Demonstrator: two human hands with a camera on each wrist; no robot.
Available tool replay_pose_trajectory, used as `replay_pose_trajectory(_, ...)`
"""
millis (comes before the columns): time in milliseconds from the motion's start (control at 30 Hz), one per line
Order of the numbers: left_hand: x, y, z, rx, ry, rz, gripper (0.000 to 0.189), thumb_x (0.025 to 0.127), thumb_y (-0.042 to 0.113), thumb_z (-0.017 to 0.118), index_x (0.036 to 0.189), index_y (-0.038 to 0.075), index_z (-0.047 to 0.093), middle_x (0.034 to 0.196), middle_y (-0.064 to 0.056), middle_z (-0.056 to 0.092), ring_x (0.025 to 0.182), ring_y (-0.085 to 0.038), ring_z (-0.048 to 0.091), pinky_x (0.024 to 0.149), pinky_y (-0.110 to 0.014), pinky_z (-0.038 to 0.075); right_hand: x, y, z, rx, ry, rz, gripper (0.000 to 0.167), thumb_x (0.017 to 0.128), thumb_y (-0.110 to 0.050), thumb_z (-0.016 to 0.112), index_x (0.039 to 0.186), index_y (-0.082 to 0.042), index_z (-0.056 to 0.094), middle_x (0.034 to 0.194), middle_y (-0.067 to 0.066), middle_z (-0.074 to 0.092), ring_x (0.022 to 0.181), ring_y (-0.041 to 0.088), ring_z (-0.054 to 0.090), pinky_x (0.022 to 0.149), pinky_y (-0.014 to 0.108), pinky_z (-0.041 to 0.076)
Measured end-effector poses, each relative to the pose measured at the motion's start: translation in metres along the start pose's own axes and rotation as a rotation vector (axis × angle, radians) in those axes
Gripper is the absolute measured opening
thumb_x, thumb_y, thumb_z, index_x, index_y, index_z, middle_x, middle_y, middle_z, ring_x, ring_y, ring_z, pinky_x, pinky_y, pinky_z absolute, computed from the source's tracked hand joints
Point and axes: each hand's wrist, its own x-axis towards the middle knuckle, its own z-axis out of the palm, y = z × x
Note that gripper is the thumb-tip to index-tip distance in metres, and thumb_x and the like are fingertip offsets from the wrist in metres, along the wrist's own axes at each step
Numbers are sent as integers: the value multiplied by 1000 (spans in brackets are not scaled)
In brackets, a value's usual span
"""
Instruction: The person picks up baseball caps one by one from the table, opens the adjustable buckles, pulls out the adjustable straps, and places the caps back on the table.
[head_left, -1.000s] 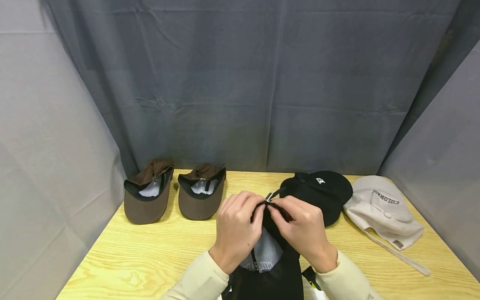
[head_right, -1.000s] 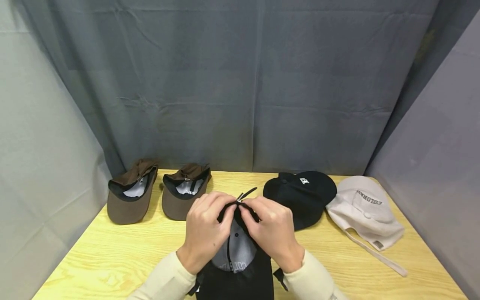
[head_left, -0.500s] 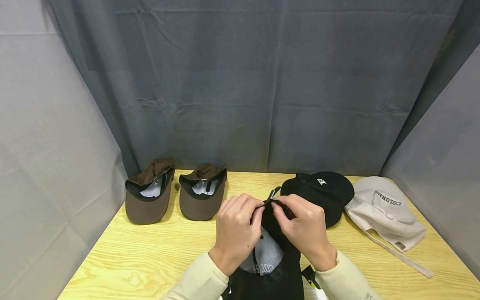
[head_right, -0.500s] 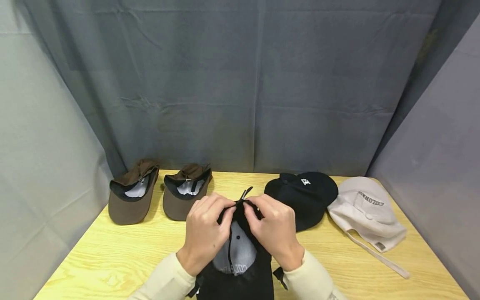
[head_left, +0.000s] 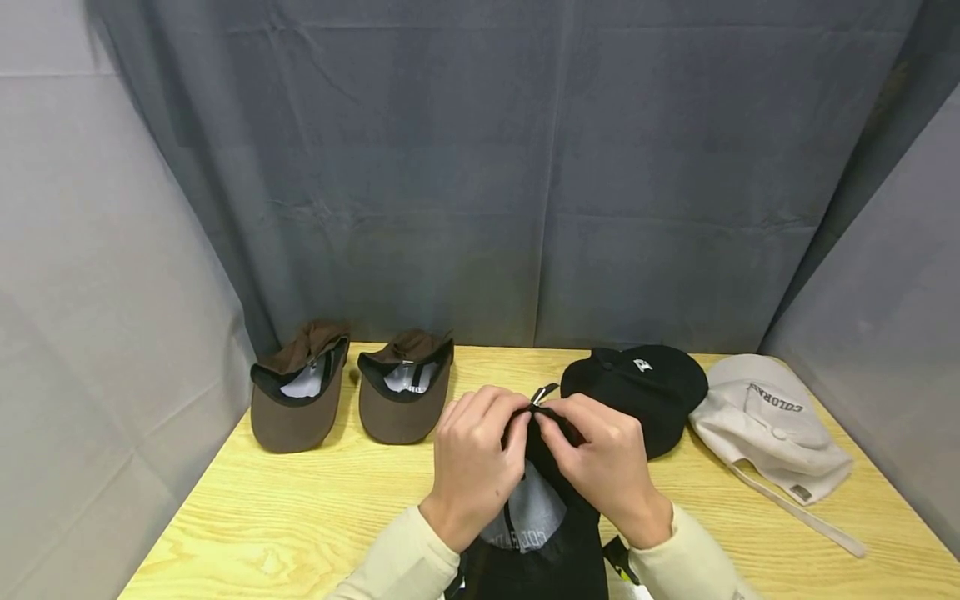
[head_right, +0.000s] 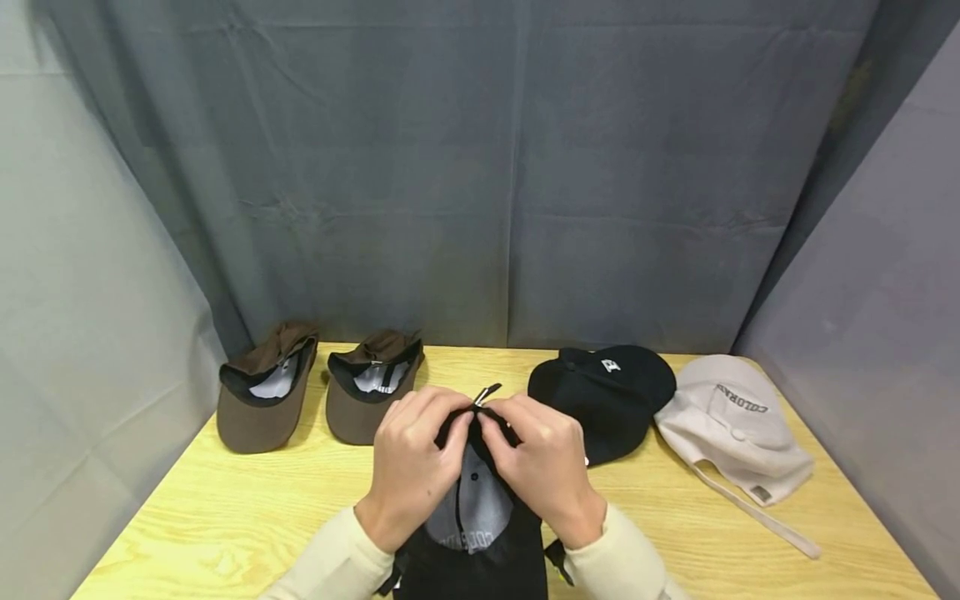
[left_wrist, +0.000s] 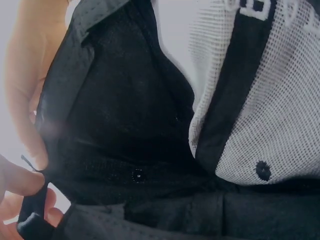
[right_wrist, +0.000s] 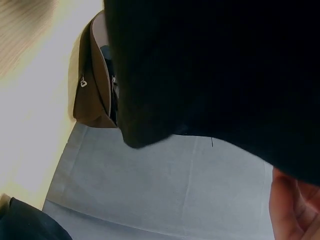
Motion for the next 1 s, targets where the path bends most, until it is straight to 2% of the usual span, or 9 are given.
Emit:
replay_pose_trajectory(100,0,0,1,-1,3,1,8,82,10,74,88,15,74,85,5,70,75,-14,66,68,-27,49,0,-1,-1,8,1,-13,2,83,-10,73,84,-8,73,70,0,68,53,8,52,53,20,44)
replay_pose_trajectory(300,-1,0,1,0,8,3,7,82,10,74,88,15,74,83,5,70,75,-14,66,68,-27,48,0,-2,-1,13,4,-31,7,88,-15,70,85,-9,73,71,0,68,54,8,53,54,21,45)
replay_pose_trajectory(500,-1,0,1,1,12,8,7,81,9,75,83,16,73,79,6,68,72,-13,64,67,-27,47,-1,-2,-1,2,9,-29,2,83,-11,72,83,-9,72,69,-1,67,52,7,50,52,20,43)
replay_pose_trajectory(600,-2,1,1,-2,7,12,8,80,9,76,82,16,73,78,6,68,71,-13,63,67,-26,47,-1,-1,-1,-22,4,3,4,79,-8,74,82,-9,72,66,-2,64,51,7,48,51,19,41)
replay_pose_trajectory(767,-3,1,0,-3,-24,-6,7,81,10,76,82,16,73,78,6,68,71,-13,64,67,-27,49,-2,2,-1,-53,-9,65,7,76,-6,75,81,-10,73,64,-3,61,51,6,46,50,18,39)
replay_pose_trajectory(1000,-4,2,-1,7,-86,-57,5,85,14,74,89,16,74,86,6,70,77,-14,65,69,-29,50,-4,2,-1,-40,-26,49,7,76,-7,75,82,-10,72,66,-3,63,52,7,48,51,19,41)
